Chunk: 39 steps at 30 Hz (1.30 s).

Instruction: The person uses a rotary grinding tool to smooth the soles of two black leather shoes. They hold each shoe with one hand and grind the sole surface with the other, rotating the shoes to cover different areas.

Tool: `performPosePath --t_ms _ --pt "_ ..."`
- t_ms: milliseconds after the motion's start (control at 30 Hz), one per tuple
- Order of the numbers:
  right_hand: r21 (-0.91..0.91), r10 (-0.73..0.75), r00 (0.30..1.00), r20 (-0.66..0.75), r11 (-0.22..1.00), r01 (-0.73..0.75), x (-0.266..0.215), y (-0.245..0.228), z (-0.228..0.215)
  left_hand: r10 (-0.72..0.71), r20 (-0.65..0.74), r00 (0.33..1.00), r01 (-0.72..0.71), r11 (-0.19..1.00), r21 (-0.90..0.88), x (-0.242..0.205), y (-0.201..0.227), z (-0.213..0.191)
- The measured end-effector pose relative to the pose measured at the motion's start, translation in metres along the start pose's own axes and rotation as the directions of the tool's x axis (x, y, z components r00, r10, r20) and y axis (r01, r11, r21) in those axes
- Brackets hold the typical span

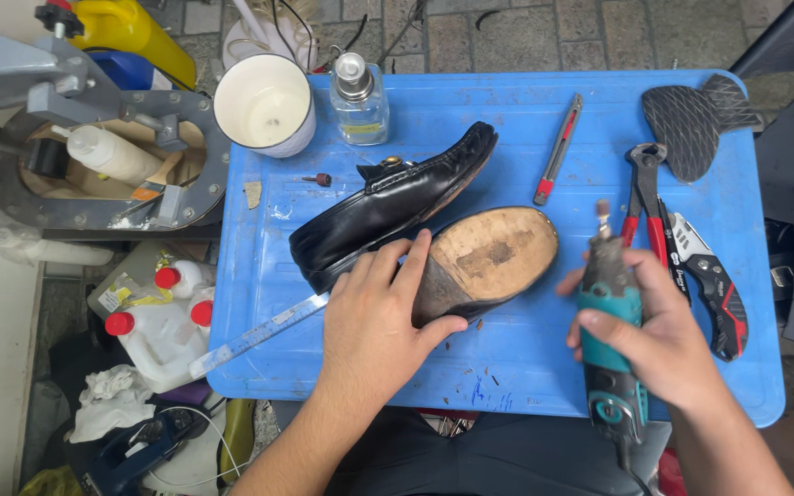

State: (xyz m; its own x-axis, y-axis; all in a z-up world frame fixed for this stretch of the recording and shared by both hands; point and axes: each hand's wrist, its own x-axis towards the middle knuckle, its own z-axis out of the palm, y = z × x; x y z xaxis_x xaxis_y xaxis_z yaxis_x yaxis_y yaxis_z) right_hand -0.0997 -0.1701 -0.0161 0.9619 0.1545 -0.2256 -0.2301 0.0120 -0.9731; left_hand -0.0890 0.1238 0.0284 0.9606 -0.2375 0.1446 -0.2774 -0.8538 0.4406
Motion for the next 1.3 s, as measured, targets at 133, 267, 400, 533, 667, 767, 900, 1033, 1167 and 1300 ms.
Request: performPosePath --t_ms 133,267,400,533,667,767,900,1033,1167,1300 --pt "-0.226 0.184 0.981 -0.066 0.954 -0.195 -0.014 -0.008 0.013 -0.047 0.004 0.999 0.047 0.999 0.01 0.0 0.009 0.003" --pt "-0.401 0.24 0.965 -0.106 0.878 -0.262 -0.013 -0.019 0.02 -0.048 -0.059 0.997 0.049 0.999 0.015 -0.004 0.015 0.006" --pt "-0.533 0.244 0.961 -0.133 0.8 -0.277 -0.009 -0.03 0.024 -0.073 -0.014 0.997 0.073 0.997 0.008 -0.003 0.015 0.006" --pt "-0.566 0.303 0.939 -0.162 0.751 -0.339 -0.007 -0.036 0.03 -0.042 -0.055 0.998 0.043 0.999 0.019 -0.006 0.014 0.006" --pt "-0.597 0.294 0.947 -0.127 0.74 -0.31 -0.012 -0.042 0.038 -0.047 -0.053 0.998 0.048 0.999 0.015 -0.008 0.014 0.008" --pt "-0.63 0.378 0.921 -0.1 0.692 -0.352 -0.018 -0.044 0.048 -0.051 -0.045 0.998 0.052 0.999 0.016 -0.008 0.014 0.009" --pt "-0.642 0.368 0.925 -0.096 0.687 -0.34 -0.023 -0.036 0.047 -0.034 -0.051 0.998 0.035 0.999 0.018 -0.007 0.014 0.009" --pt "-0.625 0.105 0.988 -0.117 0.765 -0.155 -0.02 -0.02 0.02 0.013 -0.015 1.0 -0.013 1.0 -0.006 -0.002 0.01 0.004" --pt "-0.358 0.059 0.993 -0.098 0.929 -0.09 -0.026 -0.016 -0.02 0.219 0.059 0.974 -0.218 0.976 -0.022 0.011 0.003 -0.003" --pt "-0.114 -0.062 0.998 0.034 0.991 0.065 -0.034 -0.017 -0.053 0.47 0.18 0.864 -0.474 0.88 -0.026 0.025 0.009 0.002"
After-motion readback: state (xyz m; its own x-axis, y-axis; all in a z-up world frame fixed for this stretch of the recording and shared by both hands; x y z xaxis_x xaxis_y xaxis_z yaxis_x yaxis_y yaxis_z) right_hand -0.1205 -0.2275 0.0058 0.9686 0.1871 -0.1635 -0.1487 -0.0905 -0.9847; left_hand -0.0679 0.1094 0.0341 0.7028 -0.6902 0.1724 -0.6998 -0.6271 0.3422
